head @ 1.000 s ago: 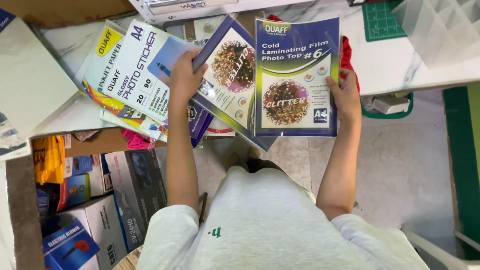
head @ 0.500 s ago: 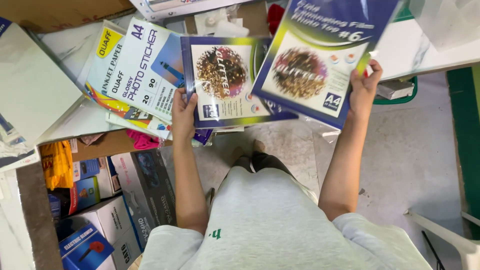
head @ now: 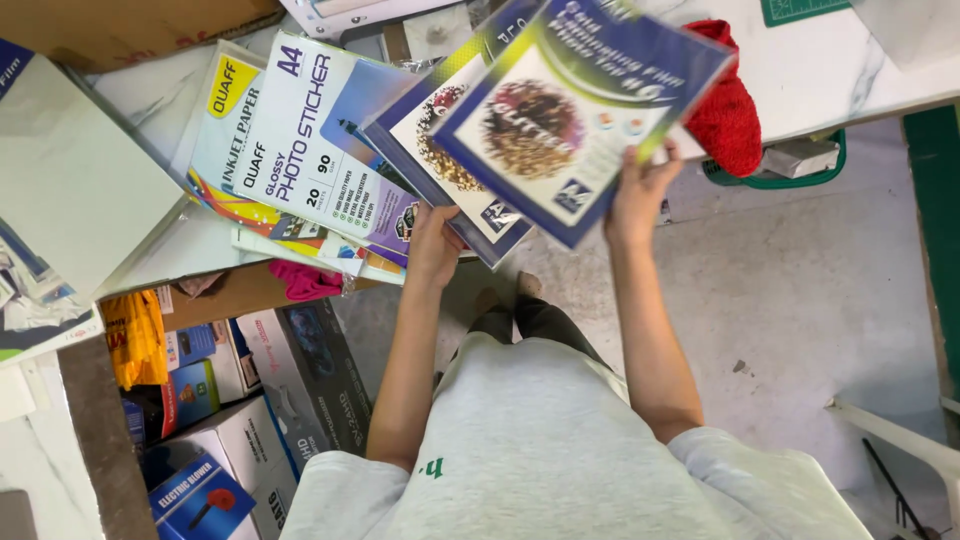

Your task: The person wipes the surface of various stationery packages, including photo sticker sheets and laminating film, using a red cloth. They handle the items one by one, wiping them down and then stacking them on the cluttered table.

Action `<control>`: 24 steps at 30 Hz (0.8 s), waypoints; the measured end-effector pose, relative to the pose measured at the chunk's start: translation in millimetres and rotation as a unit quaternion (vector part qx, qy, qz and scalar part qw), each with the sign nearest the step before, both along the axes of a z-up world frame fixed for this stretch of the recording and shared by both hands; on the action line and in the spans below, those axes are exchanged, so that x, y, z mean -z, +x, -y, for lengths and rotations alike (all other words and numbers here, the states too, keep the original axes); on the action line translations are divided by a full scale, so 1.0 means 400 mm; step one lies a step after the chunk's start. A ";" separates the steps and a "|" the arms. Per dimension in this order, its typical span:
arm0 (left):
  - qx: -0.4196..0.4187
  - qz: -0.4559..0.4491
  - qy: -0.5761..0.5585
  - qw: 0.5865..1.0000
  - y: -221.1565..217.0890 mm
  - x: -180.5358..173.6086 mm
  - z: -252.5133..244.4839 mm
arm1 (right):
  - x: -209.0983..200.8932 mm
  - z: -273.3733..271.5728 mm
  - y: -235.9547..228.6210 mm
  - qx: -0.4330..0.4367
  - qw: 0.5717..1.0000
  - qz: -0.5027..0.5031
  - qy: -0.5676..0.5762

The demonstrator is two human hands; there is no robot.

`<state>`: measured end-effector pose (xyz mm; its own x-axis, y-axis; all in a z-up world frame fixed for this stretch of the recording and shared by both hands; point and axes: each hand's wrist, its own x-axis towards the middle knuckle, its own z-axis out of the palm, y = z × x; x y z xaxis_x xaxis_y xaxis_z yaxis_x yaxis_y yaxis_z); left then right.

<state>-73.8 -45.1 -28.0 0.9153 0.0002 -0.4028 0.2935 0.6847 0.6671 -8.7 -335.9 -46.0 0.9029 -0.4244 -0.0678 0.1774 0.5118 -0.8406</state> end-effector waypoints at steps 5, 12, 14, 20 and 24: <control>-0.002 0.062 -0.043 0.997 0.008 -0.017 0.002 | 0.014 -0.168 -0.061 -0.055 0.995 -0.020 -0.078; -0.023 0.148 0.185 0.971 0.017 -0.068 0.017 | -0.096 -0.158 -0.067 -0.093 0.987 -0.131 -0.023; -0.081 0.220 0.325 0.916 0.018 -0.110 0.017 | -0.086 -0.155 -0.087 -0.096 0.991 -0.079 -0.043; -0.112 0.234 0.656 0.709 0.000 -0.165 -0.022 | -0.107 -0.127 -0.108 -0.121 0.990 -0.067 0.011; 0.011 0.168 0.420 0.892 0.006 -0.189 0.000 | -0.154 -0.148 -0.105 -0.115 0.990 -0.064 0.054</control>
<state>-71.4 -45.1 47.5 0.9879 0.1526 0.0279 -0.0123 -0.1020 0.9947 -50.6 -276.7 15.7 0.9560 -0.1931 -0.2209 -0.0578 0.6143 -0.7870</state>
